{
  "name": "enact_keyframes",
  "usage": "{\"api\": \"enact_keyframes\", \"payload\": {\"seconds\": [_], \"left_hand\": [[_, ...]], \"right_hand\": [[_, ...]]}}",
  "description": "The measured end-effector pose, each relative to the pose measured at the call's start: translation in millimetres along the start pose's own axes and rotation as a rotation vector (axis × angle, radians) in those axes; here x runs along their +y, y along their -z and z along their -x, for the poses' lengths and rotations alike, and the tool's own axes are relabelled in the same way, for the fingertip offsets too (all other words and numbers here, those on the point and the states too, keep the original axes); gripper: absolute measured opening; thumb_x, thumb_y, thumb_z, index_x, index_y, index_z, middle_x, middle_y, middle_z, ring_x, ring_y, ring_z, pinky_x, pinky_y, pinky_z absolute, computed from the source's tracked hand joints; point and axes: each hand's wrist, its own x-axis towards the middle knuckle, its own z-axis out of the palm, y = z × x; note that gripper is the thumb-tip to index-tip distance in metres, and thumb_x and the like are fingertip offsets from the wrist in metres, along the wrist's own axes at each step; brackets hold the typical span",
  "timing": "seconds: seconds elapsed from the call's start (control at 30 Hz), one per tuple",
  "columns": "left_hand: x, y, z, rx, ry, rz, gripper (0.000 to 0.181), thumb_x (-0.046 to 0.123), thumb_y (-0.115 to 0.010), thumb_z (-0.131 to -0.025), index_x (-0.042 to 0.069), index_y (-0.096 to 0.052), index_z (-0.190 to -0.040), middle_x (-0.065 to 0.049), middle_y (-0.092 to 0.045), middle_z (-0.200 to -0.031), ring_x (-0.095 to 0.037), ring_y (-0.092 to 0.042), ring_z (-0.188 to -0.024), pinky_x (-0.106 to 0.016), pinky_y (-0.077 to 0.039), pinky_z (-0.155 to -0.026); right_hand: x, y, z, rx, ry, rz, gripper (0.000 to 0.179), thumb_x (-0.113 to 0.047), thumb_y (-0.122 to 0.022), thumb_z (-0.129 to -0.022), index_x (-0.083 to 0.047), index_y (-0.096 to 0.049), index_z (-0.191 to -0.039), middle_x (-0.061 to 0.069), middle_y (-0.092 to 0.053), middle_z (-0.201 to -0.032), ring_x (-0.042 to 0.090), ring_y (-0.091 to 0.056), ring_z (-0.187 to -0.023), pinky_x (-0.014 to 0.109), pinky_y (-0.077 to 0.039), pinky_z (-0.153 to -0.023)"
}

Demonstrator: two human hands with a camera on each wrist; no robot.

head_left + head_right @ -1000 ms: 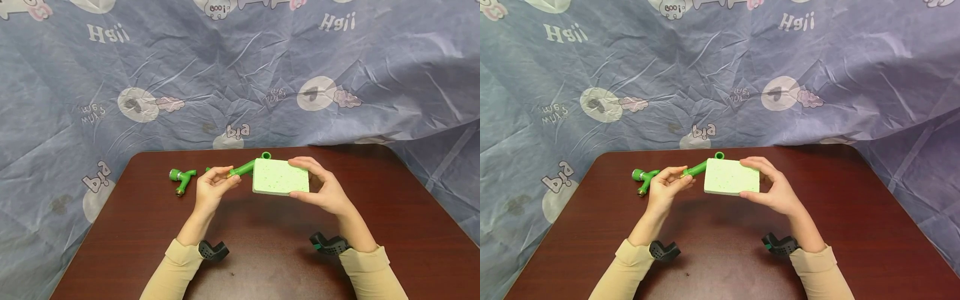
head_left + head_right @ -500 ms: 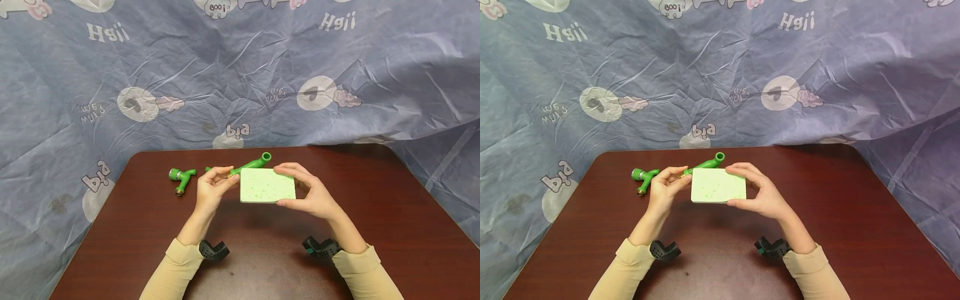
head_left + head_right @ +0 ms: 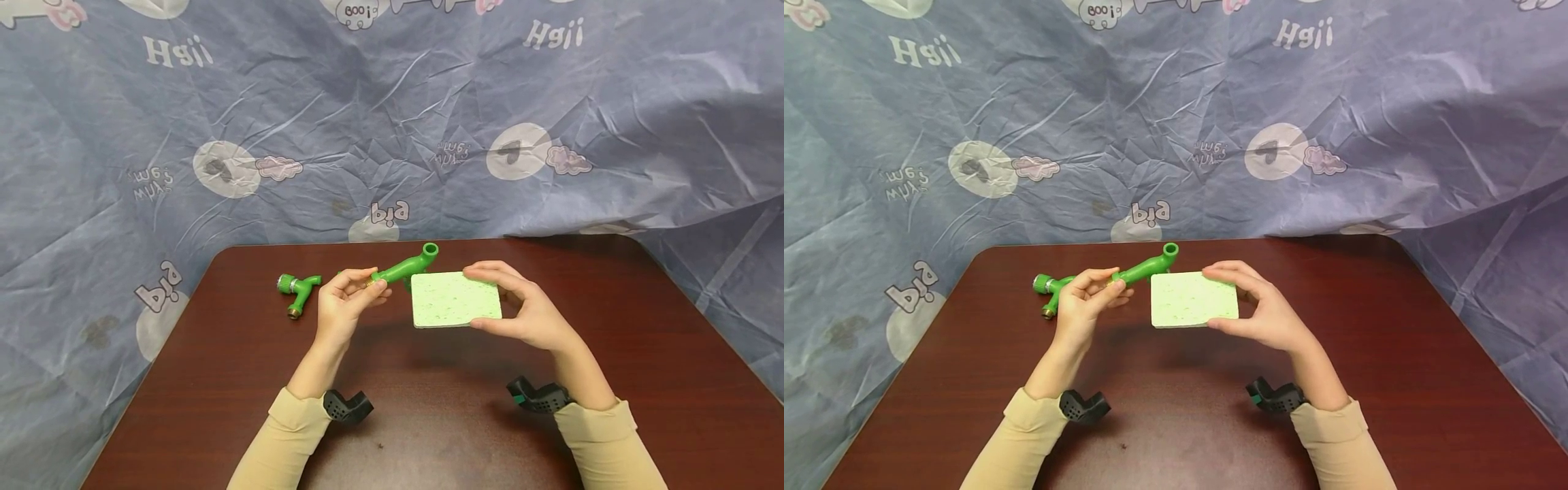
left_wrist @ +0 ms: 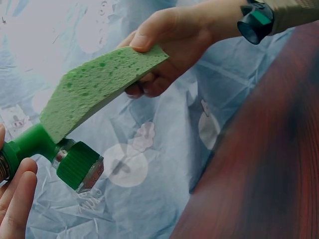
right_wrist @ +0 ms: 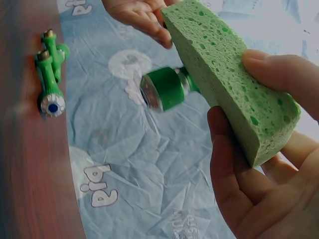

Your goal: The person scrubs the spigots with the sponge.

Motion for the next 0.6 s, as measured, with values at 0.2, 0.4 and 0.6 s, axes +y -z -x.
{"api": "enact_keyframes", "payload": {"seconds": [0.2, 0.4, 0.6], "left_hand": [[1.7, 1.5, -0.5, 0.022, -0.014, -0.022, 0.023, -0.010, -0.067, -0.080, 0.002, -0.067, -0.100, -0.010, -0.070, -0.085, -0.021, -0.069, -0.068, -0.038, -0.058, -0.065], [0.4, 0.1, 0.5, 0.014, -0.012, -0.010, 0.024, -0.010, -0.066, -0.080, 0.005, -0.067, -0.098, -0.008, -0.070, -0.085, -0.020, -0.069, -0.068, -0.036, -0.058, -0.066], [-3.3, -5.2, 2.7, -0.024, 0.006, -0.004, 0.028, -0.013, -0.064, -0.080, 0.009, -0.068, -0.098, -0.006, -0.070, -0.084, -0.019, -0.069, -0.068, -0.038, -0.058, -0.067]], "right_hand": [[-0.2, 9.4, 2.9, 0.029, -0.088, 0.025, 0.069, 0.023, -0.073, -0.064, 0.009, -0.050, -0.127, 0.018, -0.045, -0.126, 0.019, -0.058, -0.089, 0.021, -0.053, -0.063], [-1.0, 9.3, 3.5, -0.014, -0.061, -0.012, 0.068, 0.025, -0.072, -0.063, 0.011, -0.049, -0.127, 0.020, -0.044, -0.126, 0.020, -0.057, -0.092, 0.022, -0.054, -0.064], [-1.6, -2.7, 1.0, -0.094, -0.078, 0.003, 0.067, 0.017, -0.075, -0.066, 0.007, -0.051, -0.128, 0.017, -0.045, -0.128, 0.020, -0.057, -0.096, 0.025, -0.054, -0.069]]}}
